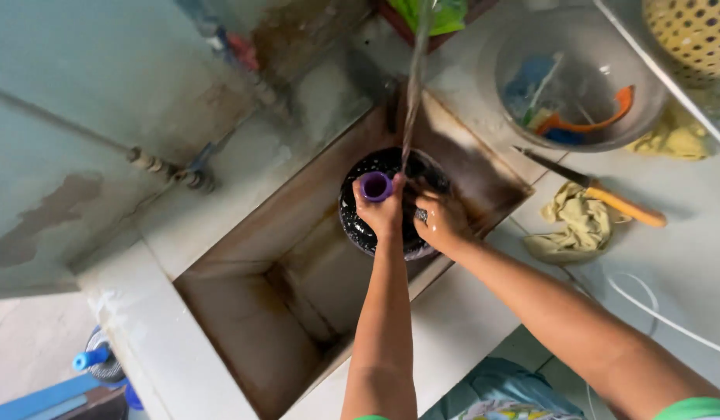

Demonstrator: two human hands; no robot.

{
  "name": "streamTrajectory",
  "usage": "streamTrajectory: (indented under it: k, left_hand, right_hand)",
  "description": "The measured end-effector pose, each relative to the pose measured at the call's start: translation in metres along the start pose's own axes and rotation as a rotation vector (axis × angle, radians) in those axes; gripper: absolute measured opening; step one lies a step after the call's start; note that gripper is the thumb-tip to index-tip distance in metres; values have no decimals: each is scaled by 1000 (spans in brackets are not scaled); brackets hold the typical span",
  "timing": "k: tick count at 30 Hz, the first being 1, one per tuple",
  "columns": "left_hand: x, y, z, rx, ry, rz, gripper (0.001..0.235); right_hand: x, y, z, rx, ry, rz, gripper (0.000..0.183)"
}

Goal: Cleaning a large purple water jug inside a sink using a scrub pad and a long-handled brush.

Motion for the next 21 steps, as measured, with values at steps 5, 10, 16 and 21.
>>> streamTrajectory:
  k: [5, 10, 16, 21]
  left_hand:
    - [13, -19, -37, 182, -218, 148, 44]
    - [3, -20, -35, 176, -190, 119, 43]
    - [11, -19, -28, 47, -382, 166, 46]
    - [12, -9, -30, 31, -403, 307, 43]
  right_hand:
    - [-19, 37, 56, -192, -82, -301, 18]
    - [-69, 67, 167, -270, 431, -207, 13]
    - [-71, 186, 175, 142, 478, -212, 39]
    - [-29, 277, 195, 11, 323, -592, 25]
Point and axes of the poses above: each hand's wrist, its own x-axis away from the middle knuckle, its own z-axis out of the back of the hand, y = z × x, the point moved 6 cm from there along -x, towards the middle knuckle, and after that the axes turned 11 degrees about x, right-handed, at the moved point
